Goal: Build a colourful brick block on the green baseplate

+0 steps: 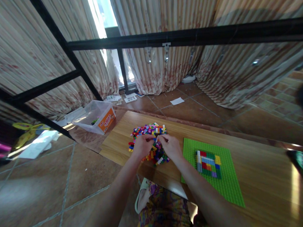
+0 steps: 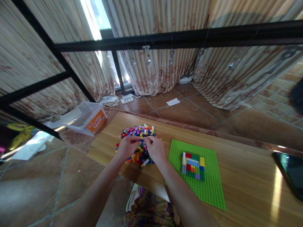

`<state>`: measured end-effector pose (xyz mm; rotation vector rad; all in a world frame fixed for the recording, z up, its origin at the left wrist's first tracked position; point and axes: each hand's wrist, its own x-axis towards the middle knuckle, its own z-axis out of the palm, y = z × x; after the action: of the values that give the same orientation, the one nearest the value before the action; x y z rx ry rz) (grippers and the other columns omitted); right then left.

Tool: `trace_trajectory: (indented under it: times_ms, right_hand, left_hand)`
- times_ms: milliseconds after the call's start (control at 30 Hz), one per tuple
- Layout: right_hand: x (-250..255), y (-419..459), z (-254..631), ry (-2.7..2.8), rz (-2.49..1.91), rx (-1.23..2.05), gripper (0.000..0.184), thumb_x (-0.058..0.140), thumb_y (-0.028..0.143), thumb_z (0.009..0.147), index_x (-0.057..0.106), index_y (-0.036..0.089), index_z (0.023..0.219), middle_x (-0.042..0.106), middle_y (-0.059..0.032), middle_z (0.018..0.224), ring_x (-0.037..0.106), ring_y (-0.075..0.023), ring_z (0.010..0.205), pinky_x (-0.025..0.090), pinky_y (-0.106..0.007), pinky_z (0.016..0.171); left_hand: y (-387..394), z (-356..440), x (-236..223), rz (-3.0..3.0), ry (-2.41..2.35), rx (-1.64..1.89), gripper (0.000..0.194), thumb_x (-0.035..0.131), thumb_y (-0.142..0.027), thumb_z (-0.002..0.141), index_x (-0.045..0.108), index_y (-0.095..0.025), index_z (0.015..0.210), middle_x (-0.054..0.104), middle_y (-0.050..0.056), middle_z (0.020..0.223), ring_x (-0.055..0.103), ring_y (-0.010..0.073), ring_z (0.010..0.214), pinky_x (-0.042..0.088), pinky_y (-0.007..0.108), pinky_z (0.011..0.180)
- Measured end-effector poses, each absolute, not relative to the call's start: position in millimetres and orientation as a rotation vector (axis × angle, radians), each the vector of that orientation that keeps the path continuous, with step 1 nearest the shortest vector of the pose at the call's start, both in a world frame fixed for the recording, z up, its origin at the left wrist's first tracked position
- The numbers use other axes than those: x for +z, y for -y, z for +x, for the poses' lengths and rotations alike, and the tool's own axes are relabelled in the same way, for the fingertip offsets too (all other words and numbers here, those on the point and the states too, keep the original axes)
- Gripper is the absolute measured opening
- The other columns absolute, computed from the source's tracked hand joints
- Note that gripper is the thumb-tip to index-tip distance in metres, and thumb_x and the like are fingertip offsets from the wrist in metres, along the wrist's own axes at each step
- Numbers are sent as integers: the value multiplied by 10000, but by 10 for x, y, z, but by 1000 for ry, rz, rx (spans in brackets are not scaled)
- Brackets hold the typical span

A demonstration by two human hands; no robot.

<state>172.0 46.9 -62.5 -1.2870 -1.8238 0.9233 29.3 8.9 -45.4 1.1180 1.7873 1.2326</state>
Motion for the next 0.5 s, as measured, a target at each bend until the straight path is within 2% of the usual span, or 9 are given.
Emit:
trace_trajectory:
  times_ms: [67, 167, 300, 500]
  right_hand:
    - [-609, -474, 1724, 1899, -1310, 873, 297, 513, 369, 893, 765, 219, 848, 737, -38, 775, 657, -186, 708, 409, -254, 629]
    - [-612, -464, 1727, 1975, -1352, 862, 325, 460, 325, 928, 764, 218, 889, 727, -31, 732, 665, -176, 683, 421, -247, 642]
    - [-626, -449, 1745, 1996, -1378, 866, 292, 469, 247, 909, 750, 224, 989, 743, -27, 771, 675, -172, 698, 458, -254, 700]
    - [-598, -322, 1721, 2018, -1207, 807, 219, 537, 209, 862, 746, 219, 926, 742, -53, 949, 673, -191, 832, 480, -289, 786]
  left_hand:
    - [-80, 262, -414, 1167, -1823, 1208, 167, 677, -90, 658, 775, -212, 718, 681, 3, 610, 546, 137, 585, 394, 251, 633]
    - [-12, 199, -367, 1211, -1872, 1190, 146, 648, -137, 711, 775, -203, 735, 697, 13, 647, 567, 143, 605, 404, 247, 628]
    - [236, 39, -417, 1128, -1994, 1254, 219, 593, -233, 772, 767, -173, 893, 675, 7, 637, 533, 121, 527, 390, 225, 536]
    - [723, -259, -687, 963, -2259, 1321, 308, 595, -275, 766, 715, -160, 1025, 684, 31, 747, 577, 139, 591, 426, 230, 538]
